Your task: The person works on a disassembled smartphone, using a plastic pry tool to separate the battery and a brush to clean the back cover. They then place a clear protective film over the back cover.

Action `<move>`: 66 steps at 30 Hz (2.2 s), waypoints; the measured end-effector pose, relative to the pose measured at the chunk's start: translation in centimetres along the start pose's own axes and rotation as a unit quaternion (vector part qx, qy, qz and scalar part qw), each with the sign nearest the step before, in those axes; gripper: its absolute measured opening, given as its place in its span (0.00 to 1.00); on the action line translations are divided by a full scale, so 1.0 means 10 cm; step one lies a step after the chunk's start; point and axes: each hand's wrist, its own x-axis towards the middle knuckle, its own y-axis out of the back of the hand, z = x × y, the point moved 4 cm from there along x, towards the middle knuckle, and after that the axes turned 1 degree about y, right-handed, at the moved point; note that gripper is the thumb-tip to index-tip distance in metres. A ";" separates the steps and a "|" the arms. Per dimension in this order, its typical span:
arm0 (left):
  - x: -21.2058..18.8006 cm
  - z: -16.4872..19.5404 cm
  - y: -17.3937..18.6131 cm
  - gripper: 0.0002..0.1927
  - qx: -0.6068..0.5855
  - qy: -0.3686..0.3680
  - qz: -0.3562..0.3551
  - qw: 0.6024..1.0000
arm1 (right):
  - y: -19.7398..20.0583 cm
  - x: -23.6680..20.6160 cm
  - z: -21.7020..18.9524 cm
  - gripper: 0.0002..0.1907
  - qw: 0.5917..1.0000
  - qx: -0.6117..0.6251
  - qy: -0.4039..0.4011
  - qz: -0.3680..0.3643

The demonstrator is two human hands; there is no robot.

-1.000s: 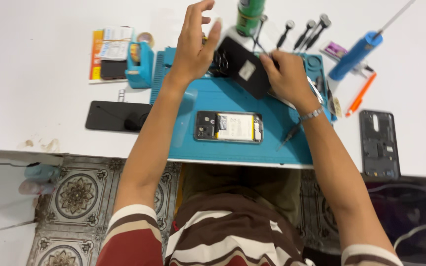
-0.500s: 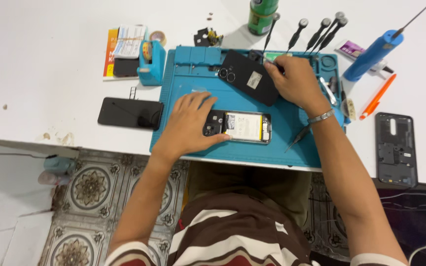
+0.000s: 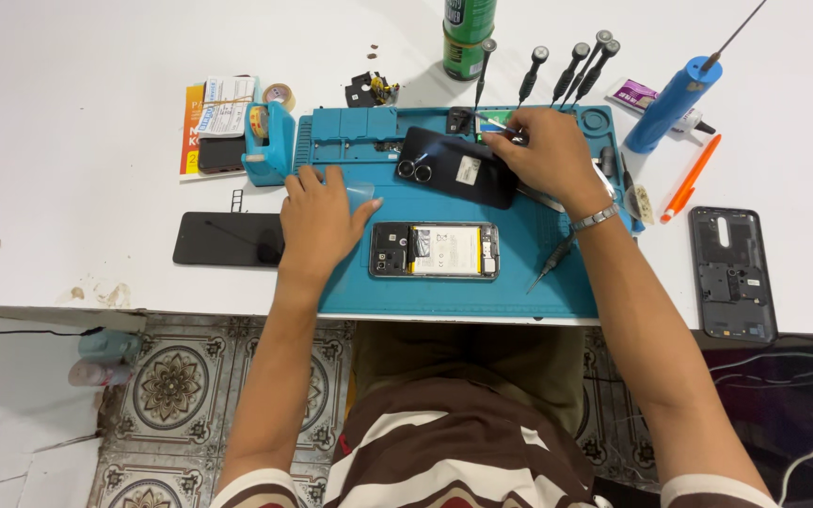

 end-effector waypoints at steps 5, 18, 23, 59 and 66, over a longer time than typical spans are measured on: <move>0.11 -0.07 0.00 0.39 -0.034 0.022 -0.045 0.998 | 0.02 0.00 -0.05 0.22 1.000 0.008 0.017 0.010; 0.23 -0.19 0.01 0.32 -0.120 0.057 -0.109 0.985 | -0.02 -0.02 -0.10 0.23 0.999 0.015 -0.011 -0.036; 0.20 -0.24 0.02 0.26 -0.184 -0.019 -0.054 0.981 | -0.03 -0.03 -0.11 0.24 0.998 -0.009 -0.025 -0.057; 1.35 0.38 0.02 0.13 -0.668 -0.082 0.034 0.739 | -0.02 0.02 -0.02 0.30 0.989 0.140 0.018 0.053; 1.17 0.53 -0.22 0.16 -0.728 -0.102 -0.018 0.678 | -0.07 0.01 0.01 0.22 0.997 0.053 0.044 0.022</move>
